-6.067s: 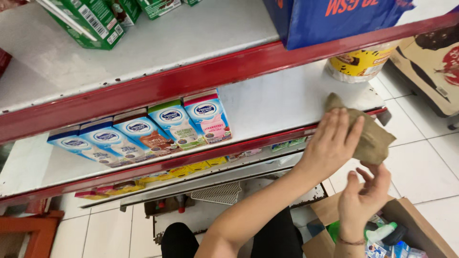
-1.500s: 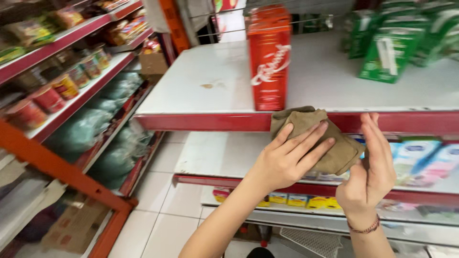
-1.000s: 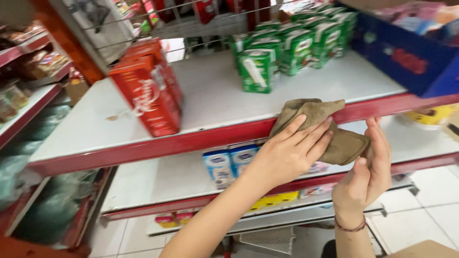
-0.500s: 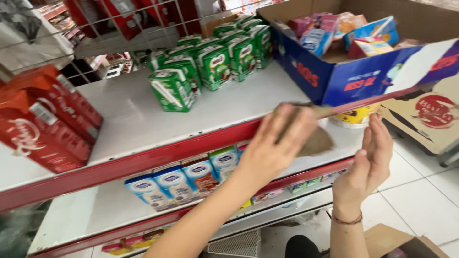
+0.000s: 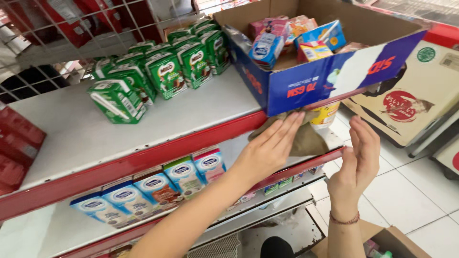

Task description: The person scans packaged snacks and milk cartons with a handheld barcode scanner and places them on a store shelf. The person then sprays a cleaning solution on the shelf and wipes it with a cloth. The person continues to scan and place milk cartons on the shelf.

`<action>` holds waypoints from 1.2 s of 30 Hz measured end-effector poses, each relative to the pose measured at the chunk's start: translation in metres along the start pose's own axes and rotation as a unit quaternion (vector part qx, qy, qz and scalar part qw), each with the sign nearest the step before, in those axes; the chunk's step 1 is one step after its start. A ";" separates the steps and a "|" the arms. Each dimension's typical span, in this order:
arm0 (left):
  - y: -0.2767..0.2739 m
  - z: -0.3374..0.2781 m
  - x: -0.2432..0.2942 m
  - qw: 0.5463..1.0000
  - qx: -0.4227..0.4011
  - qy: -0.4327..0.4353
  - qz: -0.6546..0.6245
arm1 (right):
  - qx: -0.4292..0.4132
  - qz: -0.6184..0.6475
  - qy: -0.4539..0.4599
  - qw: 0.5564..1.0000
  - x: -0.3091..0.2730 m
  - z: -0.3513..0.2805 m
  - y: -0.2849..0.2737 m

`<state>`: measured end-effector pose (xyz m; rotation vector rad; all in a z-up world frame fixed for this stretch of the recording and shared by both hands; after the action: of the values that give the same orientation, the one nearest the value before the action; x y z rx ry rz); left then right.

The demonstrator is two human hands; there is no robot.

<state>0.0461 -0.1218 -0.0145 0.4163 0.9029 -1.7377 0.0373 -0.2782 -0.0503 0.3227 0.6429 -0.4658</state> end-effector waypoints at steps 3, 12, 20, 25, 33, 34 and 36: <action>0.015 0.026 0.020 1.000 0.008 -0.011 -0.006 | 0.007 -0.022 -0.002 1.000 0.004 0.001 -0.020; 0.059 0.104 0.070 0.996 0.008 -0.054 -0.072 | 0.024 -0.059 -0.017 0.998 0.025 0.011 -0.062; 0.053 0.085 0.063 0.991 0.005 0.005 -0.134 | 0.029 -0.068 0.010 0.997 0.046 0.002 -0.080; 0.013 0.036 0.033 0.980 -0.010 -0.059 -0.189 | 0.018 -0.056 0.030 0.998 0.054 -0.006 -0.074; -0.033 -0.079 0.089 0.956 -0.065 -0.038 -0.283 | -0.012 -0.050 0.093 0.994 0.080 -0.061 -0.066; -0.031 -0.098 0.098 0.954 -0.069 -0.040 -0.289 | -0.017 -0.054 0.103 0.993 0.087 -0.073 -0.068; -0.021 -0.136 0.119 0.949 -0.085 -0.034 -0.300 | -0.025 -0.059 0.131 0.989 0.103 -0.099 -0.070</action>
<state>-0.0367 -0.0962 -0.1741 -0.0484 1.2010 -2.1796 0.0245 -0.3276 -0.2010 0.3015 0.9310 -0.5234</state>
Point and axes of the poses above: each hand's wrist, its own z-axis towards the middle knuckle, its own y-axis out of the palm, x = y × z, the point moved 10 cm from there along z, towards the middle knuckle
